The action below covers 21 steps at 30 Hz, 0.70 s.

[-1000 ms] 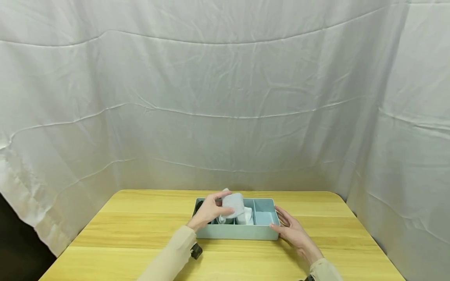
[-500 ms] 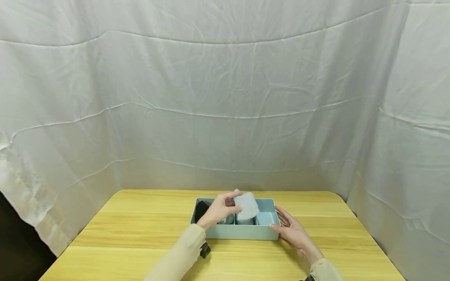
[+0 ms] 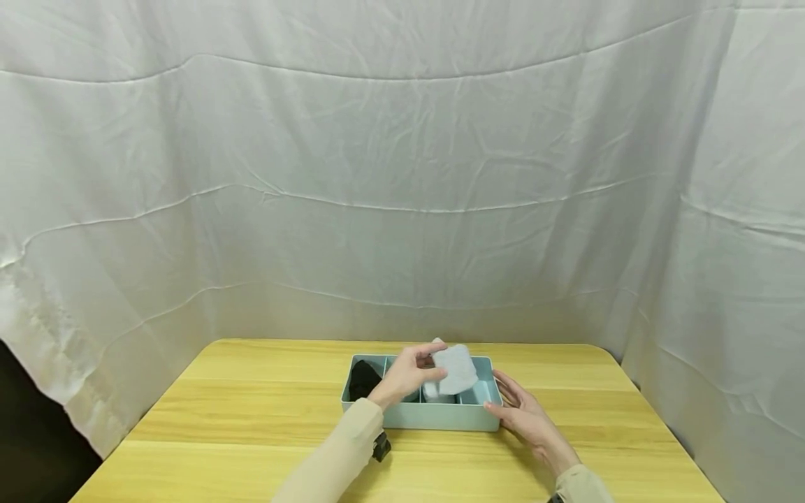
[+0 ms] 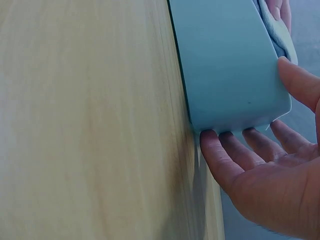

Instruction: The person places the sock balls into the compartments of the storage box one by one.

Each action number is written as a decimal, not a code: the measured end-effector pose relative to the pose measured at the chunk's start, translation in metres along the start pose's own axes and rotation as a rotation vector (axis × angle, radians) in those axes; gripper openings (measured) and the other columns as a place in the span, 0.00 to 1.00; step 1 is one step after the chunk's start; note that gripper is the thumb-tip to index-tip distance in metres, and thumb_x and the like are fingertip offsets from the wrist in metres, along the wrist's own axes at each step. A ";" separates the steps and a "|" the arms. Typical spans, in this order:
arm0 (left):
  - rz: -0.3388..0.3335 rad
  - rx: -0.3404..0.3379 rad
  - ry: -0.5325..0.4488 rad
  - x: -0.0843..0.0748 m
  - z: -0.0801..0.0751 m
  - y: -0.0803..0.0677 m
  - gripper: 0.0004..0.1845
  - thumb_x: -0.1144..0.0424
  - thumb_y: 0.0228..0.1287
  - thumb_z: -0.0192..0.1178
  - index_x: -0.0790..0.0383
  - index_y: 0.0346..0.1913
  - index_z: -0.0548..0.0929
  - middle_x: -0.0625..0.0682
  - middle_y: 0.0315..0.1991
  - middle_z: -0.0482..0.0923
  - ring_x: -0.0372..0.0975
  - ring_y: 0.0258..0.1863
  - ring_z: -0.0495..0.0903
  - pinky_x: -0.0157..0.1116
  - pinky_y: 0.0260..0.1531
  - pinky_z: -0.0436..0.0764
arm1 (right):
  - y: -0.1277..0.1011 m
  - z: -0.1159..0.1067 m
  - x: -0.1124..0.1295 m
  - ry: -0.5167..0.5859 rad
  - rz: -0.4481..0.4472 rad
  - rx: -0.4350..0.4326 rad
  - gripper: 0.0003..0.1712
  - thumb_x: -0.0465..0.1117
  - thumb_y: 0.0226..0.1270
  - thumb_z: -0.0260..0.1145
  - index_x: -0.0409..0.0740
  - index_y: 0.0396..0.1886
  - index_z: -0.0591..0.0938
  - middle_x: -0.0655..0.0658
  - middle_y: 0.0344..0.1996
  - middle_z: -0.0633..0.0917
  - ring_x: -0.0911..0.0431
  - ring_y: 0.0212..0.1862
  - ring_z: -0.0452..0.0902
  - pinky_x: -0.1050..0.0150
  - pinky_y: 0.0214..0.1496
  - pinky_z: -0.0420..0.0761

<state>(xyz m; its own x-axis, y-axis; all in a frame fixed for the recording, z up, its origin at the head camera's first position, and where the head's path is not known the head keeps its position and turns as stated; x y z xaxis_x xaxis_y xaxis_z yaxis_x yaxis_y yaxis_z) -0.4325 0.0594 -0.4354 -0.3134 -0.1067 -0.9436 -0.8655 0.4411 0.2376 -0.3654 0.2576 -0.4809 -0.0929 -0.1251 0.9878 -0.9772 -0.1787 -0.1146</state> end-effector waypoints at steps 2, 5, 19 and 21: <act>0.002 0.011 0.015 0.001 0.002 0.000 0.27 0.67 0.62 0.66 0.57 0.65 0.77 0.49 0.50 0.82 0.34 0.40 0.79 0.30 0.37 0.80 | 0.000 0.000 0.000 -0.001 -0.001 0.001 0.46 0.38 0.70 0.63 0.46 0.79 0.48 0.31 0.77 0.43 0.34 0.77 0.40 0.37 0.72 0.57; 0.004 0.025 0.036 -0.001 0.006 0.000 0.26 0.68 0.64 0.63 0.58 0.66 0.76 0.49 0.54 0.80 0.33 0.41 0.78 0.30 0.37 0.79 | 0.000 0.000 0.000 -0.006 -0.002 0.002 0.46 0.38 0.70 0.63 0.46 0.80 0.48 0.30 0.77 0.43 0.34 0.77 0.40 0.37 0.72 0.58; 0.015 -0.015 0.000 -0.001 0.016 0.006 0.23 0.70 0.61 0.66 0.52 0.59 0.82 0.48 0.56 0.80 0.31 0.41 0.81 0.29 0.40 0.81 | -0.001 0.000 -0.001 0.004 0.005 -0.004 0.46 0.38 0.70 0.63 0.45 0.80 0.47 0.31 0.77 0.43 0.36 0.77 0.40 0.39 0.72 0.58; 0.013 -0.016 0.005 -0.001 0.017 0.007 0.23 0.70 0.61 0.67 0.51 0.59 0.82 0.47 0.54 0.81 0.31 0.40 0.81 0.29 0.40 0.81 | 0.000 0.000 0.000 0.002 -0.001 -0.003 0.46 0.38 0.70 0.63 0.45 0.80 0.48 0.31 0.77 0.44 0.36 0.77 0.40 0.39 0.72 0.59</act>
<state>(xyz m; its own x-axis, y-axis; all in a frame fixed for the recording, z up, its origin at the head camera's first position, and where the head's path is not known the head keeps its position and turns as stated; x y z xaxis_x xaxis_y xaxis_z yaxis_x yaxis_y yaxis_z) -0.4319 0.0779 -0.4366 -0.3269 -0.1055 -0.9391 -0.8674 0.4280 0.2539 -0.3650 0.2574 -0.4807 -0.0925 -0.1230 0.9881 -0.9778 -0.1764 -0.1135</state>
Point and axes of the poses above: each hand's wrist, its own y-axis towards the middle knuckle, its own z-axis out of the palm, x = y × z, the point moved 8 cm from there along y, towards the middle knuckle
